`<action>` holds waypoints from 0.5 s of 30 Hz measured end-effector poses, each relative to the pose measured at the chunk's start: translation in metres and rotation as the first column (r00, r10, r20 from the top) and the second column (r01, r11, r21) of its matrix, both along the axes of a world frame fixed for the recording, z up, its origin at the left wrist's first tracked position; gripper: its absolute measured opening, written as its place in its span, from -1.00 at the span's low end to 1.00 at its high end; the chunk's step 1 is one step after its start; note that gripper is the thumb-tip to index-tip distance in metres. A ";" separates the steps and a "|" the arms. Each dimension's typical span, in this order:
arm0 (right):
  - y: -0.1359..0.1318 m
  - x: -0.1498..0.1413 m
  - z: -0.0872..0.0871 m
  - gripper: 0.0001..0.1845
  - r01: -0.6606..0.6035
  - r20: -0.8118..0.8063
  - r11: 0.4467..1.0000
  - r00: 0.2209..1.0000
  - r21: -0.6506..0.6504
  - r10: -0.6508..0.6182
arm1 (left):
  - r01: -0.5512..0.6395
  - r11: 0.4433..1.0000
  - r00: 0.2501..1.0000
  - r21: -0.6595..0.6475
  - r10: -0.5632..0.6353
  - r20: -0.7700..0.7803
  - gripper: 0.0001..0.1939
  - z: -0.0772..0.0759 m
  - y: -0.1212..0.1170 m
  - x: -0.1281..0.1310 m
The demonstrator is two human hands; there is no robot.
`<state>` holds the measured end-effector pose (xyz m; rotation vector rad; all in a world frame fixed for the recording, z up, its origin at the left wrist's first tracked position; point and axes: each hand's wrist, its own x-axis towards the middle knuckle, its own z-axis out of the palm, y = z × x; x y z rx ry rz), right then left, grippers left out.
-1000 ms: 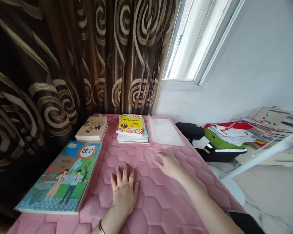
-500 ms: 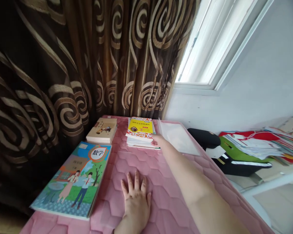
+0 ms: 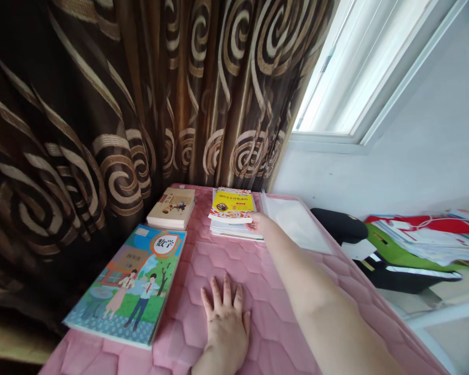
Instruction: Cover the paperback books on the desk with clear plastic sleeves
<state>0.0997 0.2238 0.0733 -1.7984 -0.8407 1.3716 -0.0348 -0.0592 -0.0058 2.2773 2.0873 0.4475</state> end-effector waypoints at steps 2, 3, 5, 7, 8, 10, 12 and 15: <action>-0.002 0.000 0.001 -0.62 0.021 -0.062 1.000 0.998 -0.008 -0.021 | 0.008 1.000 1.000 0.003 -0.008 0.002 -0.42 0.000 0.000 0.000; -0.003 -0.001 0.001 -0.62 0.029 -0.087 1.000 0.996 -0.004 -0.029 | 0.011 1.000 1.000 0.004 -0.011 0.003 -0.42 0.000 0.000 0.000; -0.006 -0.003 0.001 -0.61 0.040 -0.124 0.999 0.992 0.015 -0.038 | 0.013 1.000 1.000 0.007 -0.013 0.004 -0.43 0.000 0.000 -0.001; -0.008 -0.006 0.002 -0.61 0.042 -0.148 0.998 0.988 0.041 -0.036 | 0.008 1.000 1.000 0.012 -0.008 0.004 -0.43 0.001 -0.001 0.000; -0.010 -0.008 0.004 -0.61 0.038 -0.157 0.998 0.987 0.053 -0.029 | 0.006 1.000 1.000 0.012 -0.006 0.005 -0.43 0.002 -0.001 0.000; -0.016 -0.010 0.007 -0.61 0.012 -0.173 0.998 0.985 0.064 -0.001 | 0.003 1.000 1.000 0.004 -0.003 0.002 -0.42 0.004 -0.002 -0.001; -0.031 -0.007 0.010 -0.67 -0.050 -0.193 0.998 0.980 0.036 0.056 | 0.003 1.000 1.000 -0.011 -0.003 -0.002 -0.41 0.006 -0.002 -0.001; -0.068 0.006 0.010 -0.78 -0.198 -0.246 0.977 0.954 -0.081 0.173 | 0.012 1.000 1.000 -0.024 -0.012 -0.007 -0.41 0.009 -0.002 -0.001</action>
